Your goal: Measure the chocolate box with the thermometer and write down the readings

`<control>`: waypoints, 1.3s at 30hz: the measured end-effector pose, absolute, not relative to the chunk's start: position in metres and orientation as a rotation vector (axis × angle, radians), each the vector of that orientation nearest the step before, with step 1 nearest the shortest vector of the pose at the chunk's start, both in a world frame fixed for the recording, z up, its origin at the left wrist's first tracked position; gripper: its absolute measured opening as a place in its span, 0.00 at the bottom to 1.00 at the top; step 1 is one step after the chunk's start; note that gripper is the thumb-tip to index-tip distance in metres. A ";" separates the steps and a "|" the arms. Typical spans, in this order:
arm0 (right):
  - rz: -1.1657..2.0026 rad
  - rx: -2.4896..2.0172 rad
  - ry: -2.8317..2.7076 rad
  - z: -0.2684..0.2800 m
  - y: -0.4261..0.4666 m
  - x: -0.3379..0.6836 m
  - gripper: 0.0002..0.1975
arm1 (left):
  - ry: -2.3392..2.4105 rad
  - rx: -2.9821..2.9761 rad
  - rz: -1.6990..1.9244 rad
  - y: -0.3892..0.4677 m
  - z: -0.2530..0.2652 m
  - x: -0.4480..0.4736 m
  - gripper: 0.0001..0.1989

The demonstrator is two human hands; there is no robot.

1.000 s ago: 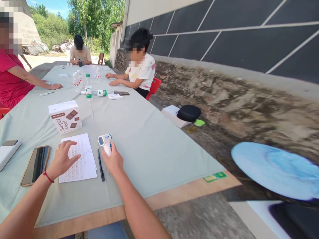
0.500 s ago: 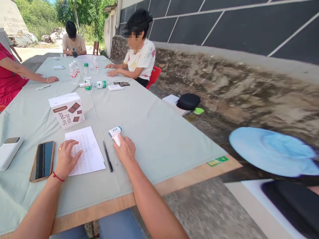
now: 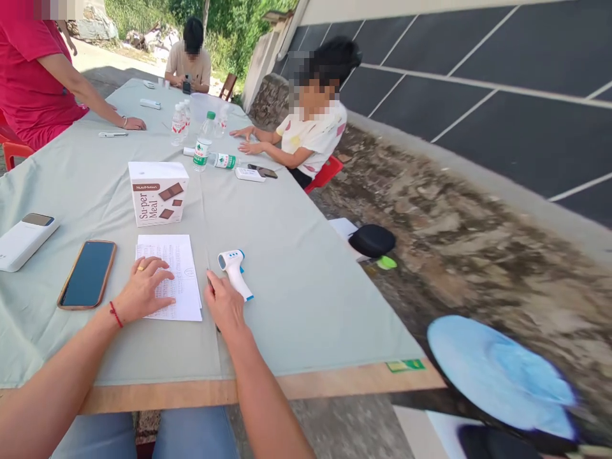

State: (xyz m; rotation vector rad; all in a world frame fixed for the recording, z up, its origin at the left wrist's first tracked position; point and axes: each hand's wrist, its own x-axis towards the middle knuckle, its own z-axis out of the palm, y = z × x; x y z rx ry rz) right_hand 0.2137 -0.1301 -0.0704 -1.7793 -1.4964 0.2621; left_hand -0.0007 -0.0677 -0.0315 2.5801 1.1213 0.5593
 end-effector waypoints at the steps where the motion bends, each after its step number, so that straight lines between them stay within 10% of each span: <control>1: 0.310 -1.711 -1.455 -0.068 -0.130 0.215 0.17 | 1.086 2.590 0.515 -0.069 -0.032 -0.001 0.20; 11: 0.791 -1.236 -1.013 -0.058 -0.131 0.197 0.17 | 1.030 2.562 0.457 -0.073 -0.037 0.001 0.29; 18: 0.950 -1.277 -1.049 -0.064 -0.138 0.175 0.14 | 1.062 2.553 0.412 -0.075 -0.037 0.002 0.12; 39: 0.717 -1.502 -1.207 -0.069 -0.136 0.166 0.08 | 1.009 2.598 0.447 -0.074 -0.040 0.003 0.03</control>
